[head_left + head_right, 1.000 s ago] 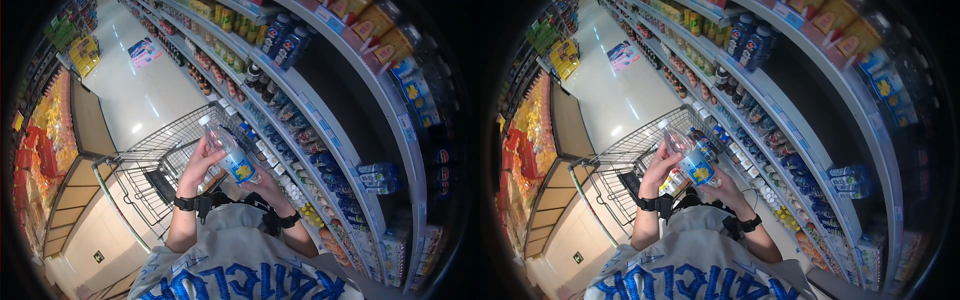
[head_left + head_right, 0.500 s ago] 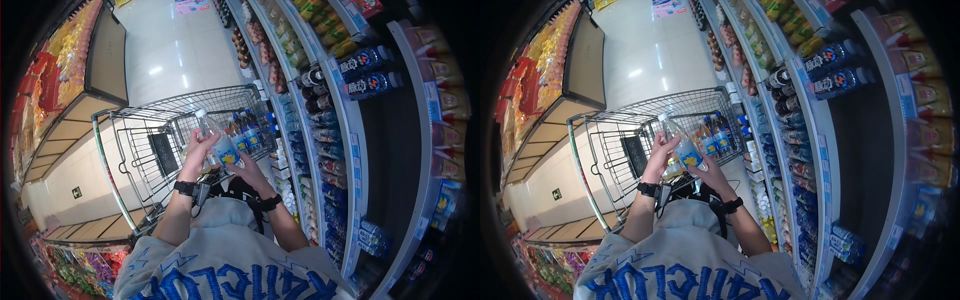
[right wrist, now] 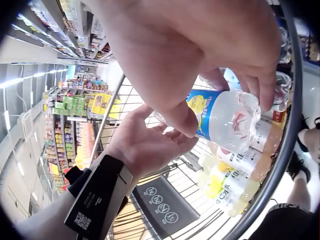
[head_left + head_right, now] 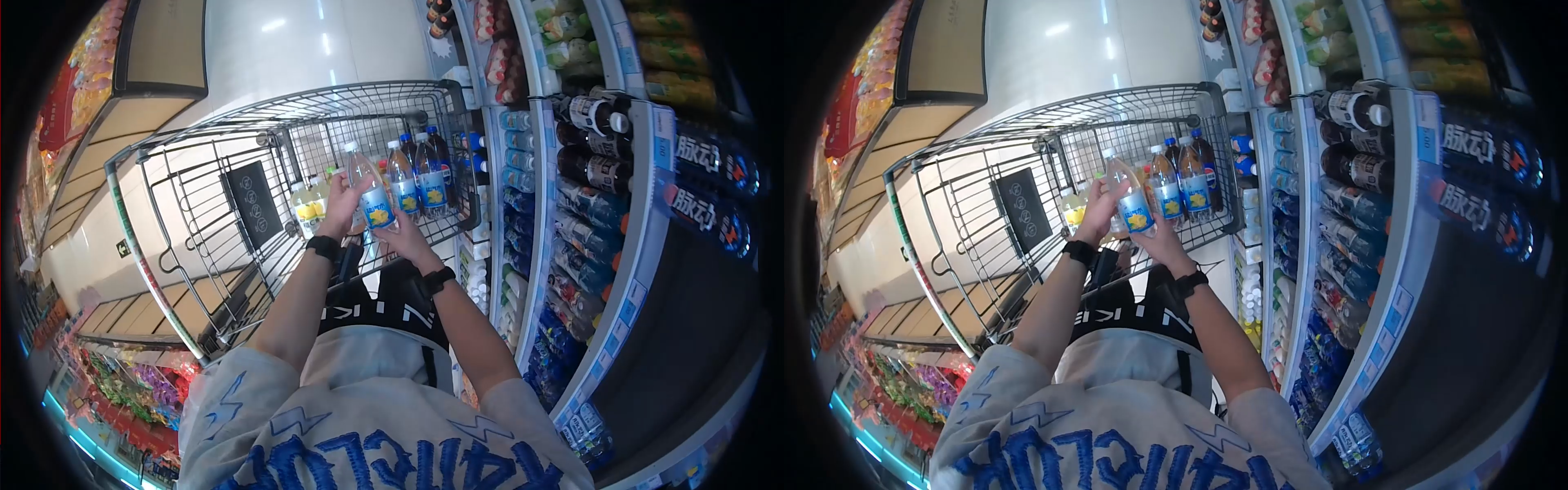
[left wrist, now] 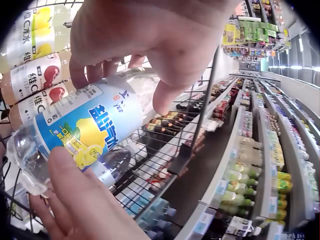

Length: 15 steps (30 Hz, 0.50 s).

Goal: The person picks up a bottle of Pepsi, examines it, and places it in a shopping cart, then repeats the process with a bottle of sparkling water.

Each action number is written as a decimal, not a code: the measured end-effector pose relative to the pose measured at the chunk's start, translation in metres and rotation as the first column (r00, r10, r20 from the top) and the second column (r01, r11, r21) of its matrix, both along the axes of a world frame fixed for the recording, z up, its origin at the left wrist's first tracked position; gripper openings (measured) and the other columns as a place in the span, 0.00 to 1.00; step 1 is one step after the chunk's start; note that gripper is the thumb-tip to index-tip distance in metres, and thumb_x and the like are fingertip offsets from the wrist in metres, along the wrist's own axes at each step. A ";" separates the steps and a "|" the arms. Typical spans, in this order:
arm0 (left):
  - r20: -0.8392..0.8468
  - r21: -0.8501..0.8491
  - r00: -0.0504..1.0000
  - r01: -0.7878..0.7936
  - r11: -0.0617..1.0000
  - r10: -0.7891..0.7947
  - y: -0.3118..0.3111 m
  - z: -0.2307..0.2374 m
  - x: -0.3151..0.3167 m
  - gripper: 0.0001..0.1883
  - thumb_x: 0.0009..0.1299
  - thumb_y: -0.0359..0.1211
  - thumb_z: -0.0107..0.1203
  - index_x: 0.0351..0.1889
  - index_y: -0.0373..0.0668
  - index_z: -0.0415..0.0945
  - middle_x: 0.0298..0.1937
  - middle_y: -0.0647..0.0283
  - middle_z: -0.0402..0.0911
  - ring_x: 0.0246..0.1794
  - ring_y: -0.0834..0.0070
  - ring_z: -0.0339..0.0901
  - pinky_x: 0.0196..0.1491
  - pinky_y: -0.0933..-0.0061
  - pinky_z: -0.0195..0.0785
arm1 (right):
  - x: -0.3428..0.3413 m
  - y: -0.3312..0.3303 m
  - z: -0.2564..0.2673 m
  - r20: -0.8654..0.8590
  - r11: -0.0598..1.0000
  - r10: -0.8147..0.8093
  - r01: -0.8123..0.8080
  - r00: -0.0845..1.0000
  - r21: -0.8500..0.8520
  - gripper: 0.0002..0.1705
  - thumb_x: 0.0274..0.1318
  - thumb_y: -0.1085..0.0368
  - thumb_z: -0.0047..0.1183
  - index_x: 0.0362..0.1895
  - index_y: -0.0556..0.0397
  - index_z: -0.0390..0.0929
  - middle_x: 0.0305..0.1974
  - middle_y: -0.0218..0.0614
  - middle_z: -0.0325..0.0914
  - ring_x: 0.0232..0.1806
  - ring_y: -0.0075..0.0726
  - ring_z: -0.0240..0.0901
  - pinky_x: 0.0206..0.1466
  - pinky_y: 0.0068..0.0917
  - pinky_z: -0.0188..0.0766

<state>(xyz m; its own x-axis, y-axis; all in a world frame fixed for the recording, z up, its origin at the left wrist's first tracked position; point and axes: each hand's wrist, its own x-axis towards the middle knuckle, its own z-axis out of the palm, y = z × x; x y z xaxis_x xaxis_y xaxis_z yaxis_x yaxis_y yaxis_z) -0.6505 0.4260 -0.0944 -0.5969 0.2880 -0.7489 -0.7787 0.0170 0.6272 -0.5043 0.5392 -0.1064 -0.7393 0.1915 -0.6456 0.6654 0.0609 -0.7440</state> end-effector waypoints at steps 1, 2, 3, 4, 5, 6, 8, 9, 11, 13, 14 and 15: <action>0.038 -0.019 0.999 0.005 1.000 -0.004 0.003 -0.010 0.001 0.31 0.63 0.40 0.67 0.58 0.42 0.60 0.46 0.57 0.78 0.45 0.71 0.77 0.45 0.69 0.72 | -0.002 0.001 -0.009 -0.040 0.994 0.033 -0.029 0.999 0.105 0.37 0.51 0.55 0.65 0.58 0.66 0.67 0.53 0.49 0.75 0.55 0.42 0.74 0.60 0.34 0.67; 0.057 -0.030 0.998 -0.001 1.000 0.003 0.005 -0.020 0.002 0.31 0.63 0.40 0.67 0.58 0.42 0.60 0.46 0.57 0.78 0.45 0.71 0.77 0.45 0.69 0.72 | -0.002 0.001 -0.012 -0.078 0.976 0.072 -0.055 0.994 0.210 0.38 0.50 0.55 0.65 0.59 0.67 0.67 0.53 0.50 0.75 0.55 0.45 0.73 0.62 0.35 0.65; 0.049 -0.046 0.998 0.043 0.998 -0.041 0.007 -0.030 0.003 0.32 0.63 0.38 0.67 0.59 0.40 0.60 0.47 0.55 0.78 0.45 0.69 0.78 0.46 0.68 0.73 | -0.001 0.002 -0.010 0.007 0.972 0.068 -0.068 0.998 0.226 0.38 0.50 0.56 0.65 0.59 0.65 0.67 0.55 0.50 0.75 0.57 0.47 0.73 0.63 0.35 0.64; 0.039 -0.062 0.996 0.088 0.994 -0.085 0.009 -0.039 0.003 0.33 0.63 0.37 0.67 0.60 0.38 0.60 0.48 0.53 0.78 0.46 0.68 0.79 0.47 0.68 0.74 | -0.001 0.002 -0.014 0.022 0.973 0.075 -0.078 0.997 0.216 0.38 0.50 0.56 0.65 0.59 0.65 0.67 0.55 0.50 0.75 0.57 0.47 0.73 0.63 0.35 0.64; 0.023 -0.051 0.995 0.100 0.994 -0.099 0.011 -0.048 0.006 0.33 0.63 0.37 0.66 0.61 0.38 0.60 0.49 0.53 0.78 0.46 0.69 0.78 0.47 0.68 0.74 | 0.001 0.003 -0.026 0.067 0.995 0.052 -0.057 0.996 0.083 0.37 0.50 0.56 0.65 0.59 0.64 0.67 0.55 0.48 0.75 0.57 0.44 0.73 0.63 0.35 0.64; 0.031 -0.055 0.995 0.096 0.994 -0.094 0.013 -0.056 0.007 0.33 0.63 0.37 0.66 0.61 0.38 0.60 0.49 0.53 0.78 0.46 0.69 0.78 0.47 0.68 0.74 | 0.003 0.004 -0.038 0.112 0.998 0.033 -0.027 0.993 -0.048 0.37 0.49 0.55 0.65 0.59 0.63 0.68 0.55 0.46 0.75 0.58 0.42 0.72 0.63 0.34 0.64; -0.018 -0.067 0.993 0.116 0.991 -0.117 0.015 -0.071 0.011 0.33 0.63 0.37 0.66 0.62 0.38 0.60 0.50 0.53 0.78 0.47 0.69 0.78 0.48 0.68 0.74 | 0.005 0.001 -0.049 0.122 0.997 0.021 -0.012 0.992 -0.078 0.35 0.50 0.56 0.65 0.59 0.61 0.69 0.54 0.42 0.76 0.57 0.38 0.72 0.62 0.33 0.65; -0.008 -0.070 0.993 0.113 0.991 -0.114 0.014 -0.079 0.012 0.33 0.63 0.37 0.66 0.62 0.38 0.60 0.50 0.53 0.78 0.47 0.69 0.78 0.48 0.68 0.74 | 0.003 0.003 -0.048 0.120 0.995 0.033 -0.022 0.992 -0.096 0.35 0.51 0.56 0.65 0.59 0.61 0.69 0.54 0.42 0.76 0.56 0.37 0.73 0.60 0.33 0.66; -0.051 -0.166 0.982 0.169 0.972 -0.179 0.013 -0.097 0.015 0.34 0.63 0.37 0.66 0.63 0.38 0.60 0.51 0.53 0.78 0.48 0.68 0.78 0.49 0.69 0.73 | -0.005 0.009 -0.038 0.124 0.992 0.051 -0.036 0.991 -0.117 0.34 0.51 0.56 0.64 0.59 0.62 0.69 0.54 0.41 0.76 0.54 0.35 0.73 0.58 0.32 0.67; -0.065 -0.159 0.982 0.163 0.974 -0.175 0.010 -0.121 0.024 0.35 0.63 0.37 0.66 0.64 0.38 0.60 0.51 0.52 0.78 0.49 0.68 0.78 0.49 0.68 0.73 | -0.019 0.015 -0.024 0.322 0.975 0.119 -0.050 0.939 -0.215 0.35 0.52 0.55 0.64 0.60 0.63 0.69 0.52 0.42 0.77 0.51 0.34 0.75 0.54 0.31 0.70; -0.085 -0.150 0.981 0.160 0.976 -0.174 0.008 -0.128 0.026 0.36 0.63 0.37 0.66 0.65 0.38 0.59 0.52 0.52 0.77 0.50 0.68 0.78 0.49 0.68 0.73 | -0.013 0.012 -0.039 0.323 0.974 0.122 -0.051 0.939 -0.219 0.35 0.52 0.55 0.64 0.60 0.63 0.69 0.52 0.42 0.77 0.51 0.34 0.75 0.54 0.31 0.70; -0.082 -0.153 0.981 0.159 0.975 -0.173 0.008 -0.125 0.025 0.36 0.63 0.37 0.66 0.65 0.38 0.59 0.52 0.52 0.77 0.50 0.68 0.78 0.49 0.68 0.73 | 0.000 0.005 -0.067 0.271 0.980 0.119 -0.068 0.955 -0.188 0.37 0.52 0.54 0.64 0.60 0.64 0.68 0.50 0.43 0.78 0.49 0.34 0.75 0.52 0.30 0.70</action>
<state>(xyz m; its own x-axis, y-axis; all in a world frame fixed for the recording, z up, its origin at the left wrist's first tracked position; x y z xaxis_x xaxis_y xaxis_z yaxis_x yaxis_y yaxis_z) -0.6252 0.4344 -0.2193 -0.6200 0.2818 -0.7323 -0.6944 0.2374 0.6793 -0.5040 0.5445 -0.1729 -0.5334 -0.0044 -0.8459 0.8457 0.0185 -0.5334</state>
